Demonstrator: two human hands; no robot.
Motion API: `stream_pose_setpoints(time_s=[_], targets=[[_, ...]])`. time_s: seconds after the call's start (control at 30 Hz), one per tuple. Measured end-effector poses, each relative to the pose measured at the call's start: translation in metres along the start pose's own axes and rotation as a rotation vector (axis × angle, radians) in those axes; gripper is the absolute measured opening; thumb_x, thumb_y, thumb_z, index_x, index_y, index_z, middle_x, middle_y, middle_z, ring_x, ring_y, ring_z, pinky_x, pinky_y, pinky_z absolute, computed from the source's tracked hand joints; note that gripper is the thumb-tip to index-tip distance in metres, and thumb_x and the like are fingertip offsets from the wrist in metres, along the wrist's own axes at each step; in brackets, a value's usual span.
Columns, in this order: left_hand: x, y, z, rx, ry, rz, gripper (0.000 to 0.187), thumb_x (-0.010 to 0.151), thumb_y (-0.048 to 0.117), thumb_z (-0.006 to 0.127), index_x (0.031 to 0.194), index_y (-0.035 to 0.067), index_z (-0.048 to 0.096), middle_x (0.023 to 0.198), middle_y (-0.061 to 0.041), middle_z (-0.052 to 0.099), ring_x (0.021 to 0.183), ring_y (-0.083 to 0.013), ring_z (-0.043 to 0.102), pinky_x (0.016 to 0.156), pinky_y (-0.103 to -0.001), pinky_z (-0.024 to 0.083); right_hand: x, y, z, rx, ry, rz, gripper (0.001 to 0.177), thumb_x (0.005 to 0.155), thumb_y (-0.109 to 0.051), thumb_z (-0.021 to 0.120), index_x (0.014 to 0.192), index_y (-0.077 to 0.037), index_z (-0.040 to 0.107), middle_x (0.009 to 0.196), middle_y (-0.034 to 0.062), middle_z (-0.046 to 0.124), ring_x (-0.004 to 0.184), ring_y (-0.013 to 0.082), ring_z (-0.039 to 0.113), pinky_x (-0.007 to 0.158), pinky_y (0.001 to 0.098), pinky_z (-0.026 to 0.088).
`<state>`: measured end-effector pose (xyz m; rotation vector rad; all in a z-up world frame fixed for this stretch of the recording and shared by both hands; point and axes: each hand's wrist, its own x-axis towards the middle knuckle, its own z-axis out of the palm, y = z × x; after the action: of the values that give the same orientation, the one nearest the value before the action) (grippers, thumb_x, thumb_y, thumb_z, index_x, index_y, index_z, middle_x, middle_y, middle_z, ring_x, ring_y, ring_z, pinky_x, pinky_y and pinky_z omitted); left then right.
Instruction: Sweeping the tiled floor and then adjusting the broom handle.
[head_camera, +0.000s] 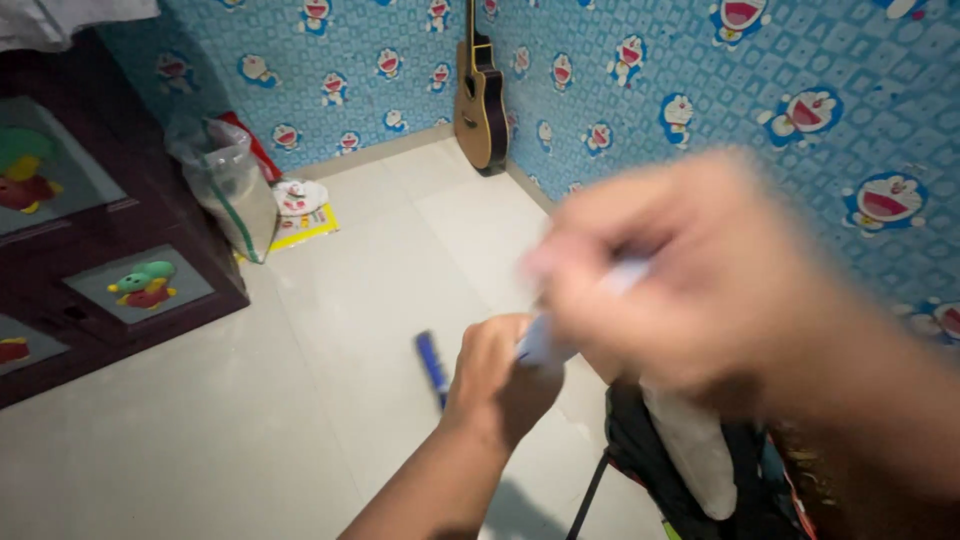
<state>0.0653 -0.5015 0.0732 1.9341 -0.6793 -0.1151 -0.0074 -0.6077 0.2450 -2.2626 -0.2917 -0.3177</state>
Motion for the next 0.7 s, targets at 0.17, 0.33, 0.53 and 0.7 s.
stream_pose_setpoints(time_s=[0.17,0.33,0.53,0.7], targets=[[-0.021,-0.057,-0.001,-0.291,-0.123,0.126,0.019,0.079,0.023,0.068,0.08,0.004,0.07,0.083,-0.025,0.073,0.083,-0.0462,0.071,0.065,-0.049,0.056,-0.01,0.012,0.059,-0.035,-0.11,0.164,0.031,0.088,-0.02,0.07,0.062,-0.006,0.06,0.051,0.0002,0.052,0.05,0.0046,0.046,0.046,0.0285,0.04],[-0.055,-0.096,-0.012,0.145,-0.01,-0.025,0.018,0.078,0.021,0.069,0.081,0.003,0.072,0.083,-0.026,0.071,0.084,-0.0478,0.068,0.073,-0.053,0.054,-0.014,0.036,0.081,0.124,-0.04,0.436,0.031,0.085,-0.019,0.067,0.059,-0.004,0.063,0.051,0.0015,0.058,0.05,0.0077,0.049,0.046,0.0306,0.04],[-0.057,-0.066,-0.056,0.264,-0.259,-0.544,0.016,0.078,0.019,0.066,0.083,0.008,0.078,0.088,-0.024,0.072,0.093,-0.0442,0.07,0.086,-0.052,0.056,-0.031,0.065,0.095,0.282,0.018,0.585,0.029,0.089,-0.017,0.063,0.067,-0.002,0.076,0.061,0.0066,0.074,0.055,0.0114,0.064,0.054,0.0292,0.051],[-0.02,-0.013,-0.042,0.258,-0.105,-0.376,0.015,0.077,0.019,0.066,0.077,0.009,0.078,0.082,-0.024,0.073,0.086,-0.0452,0.07,0.082,-0.052,0.057,-0.02,0.061,0.011,0.25,0.061,0.329,0.032,0.096,-0.014,0.059,0.077,-0.002,0.081,0.076,0.009,0.078,0.065,0.0146,0.071,0.058,0.0317,0.063]])
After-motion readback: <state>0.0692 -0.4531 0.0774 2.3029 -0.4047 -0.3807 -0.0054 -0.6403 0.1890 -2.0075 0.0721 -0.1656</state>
